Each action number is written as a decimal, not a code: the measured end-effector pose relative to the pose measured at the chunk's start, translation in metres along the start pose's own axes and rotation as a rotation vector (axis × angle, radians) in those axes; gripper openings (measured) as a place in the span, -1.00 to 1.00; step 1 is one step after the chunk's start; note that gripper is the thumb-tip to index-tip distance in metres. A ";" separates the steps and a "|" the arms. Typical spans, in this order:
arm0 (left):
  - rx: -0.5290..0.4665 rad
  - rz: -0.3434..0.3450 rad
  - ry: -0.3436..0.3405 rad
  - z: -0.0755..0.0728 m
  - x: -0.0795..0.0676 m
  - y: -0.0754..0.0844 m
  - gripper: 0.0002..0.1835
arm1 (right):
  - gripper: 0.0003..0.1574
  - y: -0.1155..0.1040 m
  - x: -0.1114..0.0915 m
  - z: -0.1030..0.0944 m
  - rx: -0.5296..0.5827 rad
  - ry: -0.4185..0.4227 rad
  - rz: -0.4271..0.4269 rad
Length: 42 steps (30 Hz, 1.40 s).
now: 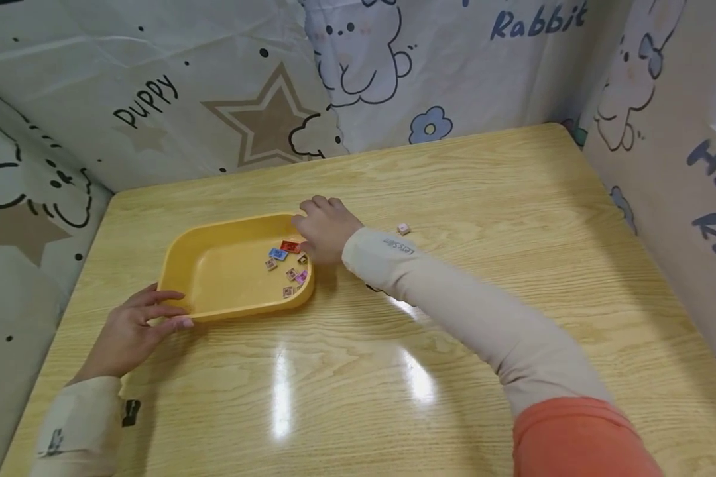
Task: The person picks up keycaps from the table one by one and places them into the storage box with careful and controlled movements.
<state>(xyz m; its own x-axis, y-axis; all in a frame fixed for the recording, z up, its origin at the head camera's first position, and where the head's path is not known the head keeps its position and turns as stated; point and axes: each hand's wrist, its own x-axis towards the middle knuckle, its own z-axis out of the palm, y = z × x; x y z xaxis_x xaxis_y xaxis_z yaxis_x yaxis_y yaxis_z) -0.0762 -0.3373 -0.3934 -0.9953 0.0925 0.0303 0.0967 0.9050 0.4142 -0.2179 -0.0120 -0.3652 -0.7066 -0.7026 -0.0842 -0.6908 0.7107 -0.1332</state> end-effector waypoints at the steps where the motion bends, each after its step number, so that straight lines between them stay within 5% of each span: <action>1: 0.004 0.002 0.000 0.000 0.000 0.000 -0.58 | -0.46 0.004 -0.002 0.000 -0.001 0.002 0.011; 16: 0.029 0.041 0.031 -0.001 -0.006 -0.006 -0.64 | -0.53 0.053 -0.046 0.015 0.096 0.037 0.120; 29: 0.004 0.088 0.061 -0.002 -0.006 -0.007 -0.75 | -0.53 0.061 -0.079 0.049 0.097 0.089 0.127; 42: -0.007 0.056 0.020 0.000 -0.001 0.001 -0.67 | -0.62 0.066 -0.094 0.067 0.110 0.090 0.136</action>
<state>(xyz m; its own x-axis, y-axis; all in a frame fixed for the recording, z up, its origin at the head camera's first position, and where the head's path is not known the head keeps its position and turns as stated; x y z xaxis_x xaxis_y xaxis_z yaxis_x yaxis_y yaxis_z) -0.0748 -0.3366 -0.3933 -0.9883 0.1347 0.0719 0.1525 0.8955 0.4180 -0.1870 0.0991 -0.4319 -0.8066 -0.5907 -0.0209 -0.5705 0.7873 -0.2340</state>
